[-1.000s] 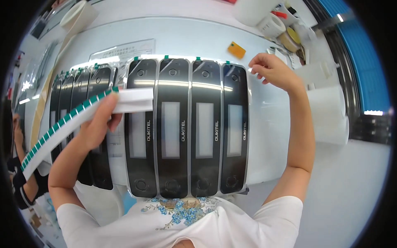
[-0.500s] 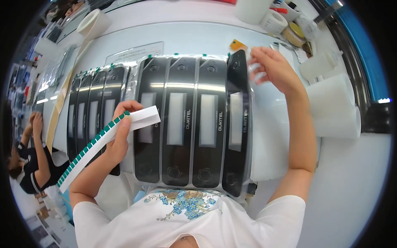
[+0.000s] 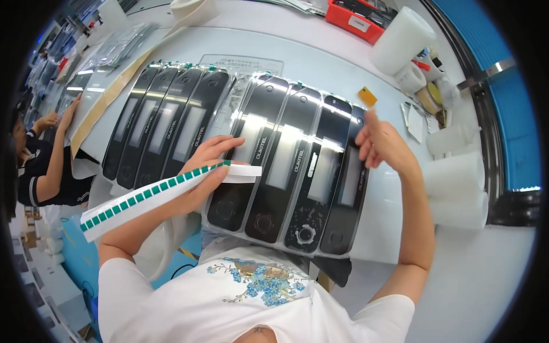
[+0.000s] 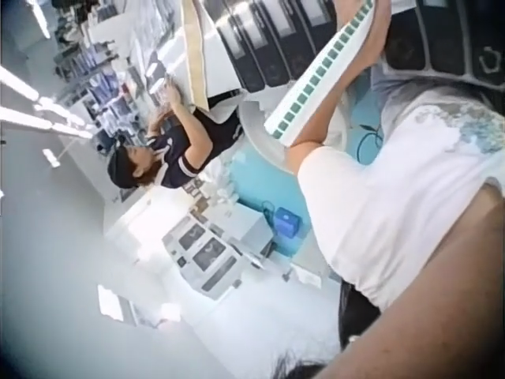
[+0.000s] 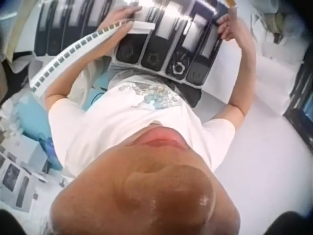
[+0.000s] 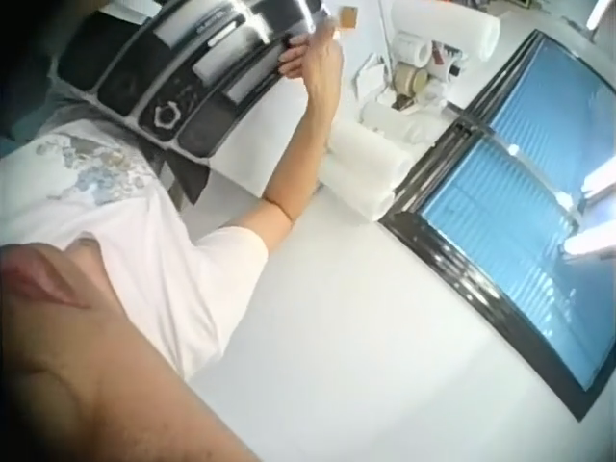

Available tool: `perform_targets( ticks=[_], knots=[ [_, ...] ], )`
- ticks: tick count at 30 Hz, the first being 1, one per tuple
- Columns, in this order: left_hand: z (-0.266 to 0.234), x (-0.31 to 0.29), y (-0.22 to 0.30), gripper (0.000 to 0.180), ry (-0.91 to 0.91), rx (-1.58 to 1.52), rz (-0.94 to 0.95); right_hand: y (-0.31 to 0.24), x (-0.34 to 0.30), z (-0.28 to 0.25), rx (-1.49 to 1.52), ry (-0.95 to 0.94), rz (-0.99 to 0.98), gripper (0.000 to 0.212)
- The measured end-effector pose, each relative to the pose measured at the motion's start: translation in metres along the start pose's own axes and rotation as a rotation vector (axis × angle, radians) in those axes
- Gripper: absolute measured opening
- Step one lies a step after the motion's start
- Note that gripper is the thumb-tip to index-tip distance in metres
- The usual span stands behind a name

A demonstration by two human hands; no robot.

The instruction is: Applying small green and white adhesive labels or tabs to the top edge of black electronic device housings.

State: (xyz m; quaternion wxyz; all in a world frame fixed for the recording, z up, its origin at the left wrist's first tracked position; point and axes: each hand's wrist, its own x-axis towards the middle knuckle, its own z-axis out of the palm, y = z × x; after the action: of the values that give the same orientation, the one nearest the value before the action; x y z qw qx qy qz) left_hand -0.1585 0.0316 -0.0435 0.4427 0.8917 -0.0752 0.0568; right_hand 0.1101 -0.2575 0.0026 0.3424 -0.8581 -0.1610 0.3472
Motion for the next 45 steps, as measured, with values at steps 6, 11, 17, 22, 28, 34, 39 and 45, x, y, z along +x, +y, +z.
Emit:
perform_targets(
  ticks=[6, 11, 17, 22, 28, 34, 39, 45],
  knots=[
    [-0.004, 0.014, -0.001, 0.027, -0.16, 0.054, 0.3, -0.02, 0.056, 0.014, -0.763, 0.582, -0.632, 0.036],
    [0.004, 0.009, -0.015, 0.037, -0.209, -0.4, 0.046, -0.03, 0.101, 0.015, -0.359, 0.169, -0.59, 0.021],
    [0.012, 0.008, -0.023, 0.041, -0.222, -0.337, 0.204, -0.005, 0.11, 0.01, -0.172, 0.146, -0.545, 0.021],
    [0.005, 0.006, -0.018, 0.039, -0.284, -0.452, 0.04, 0.013, 0.089, -0.016, 0.466, 0.031, -0.546, 0.034],
    [0.004, 0.009, -0.011, 0.039, -0.245, -0.462, -0.033, 0.059, 0.045, -0.025, 0.627, 0.247, -0.21, 0.064],
    [0.002, 0.001, -0.024, 0.058, 0.067, -0.144, 0.032, 0.031, -0.017, -0.015, 0.147, 0.366, -0.425, 0.054],
    [-0.01, -0.006, -0.029, 0.054, -0.008, -0.68, -0.419, -0.014, -0.025, -0.023, 0.556, 0.304, -0.84, 0.055],
    [-0.03, -0.039, -0.016, 0.049, 0.404, -0.725, -0.61, -0.097, 0.013, 0.016, 0.526, 0.138, -0.782, 0.05]
  ],
)
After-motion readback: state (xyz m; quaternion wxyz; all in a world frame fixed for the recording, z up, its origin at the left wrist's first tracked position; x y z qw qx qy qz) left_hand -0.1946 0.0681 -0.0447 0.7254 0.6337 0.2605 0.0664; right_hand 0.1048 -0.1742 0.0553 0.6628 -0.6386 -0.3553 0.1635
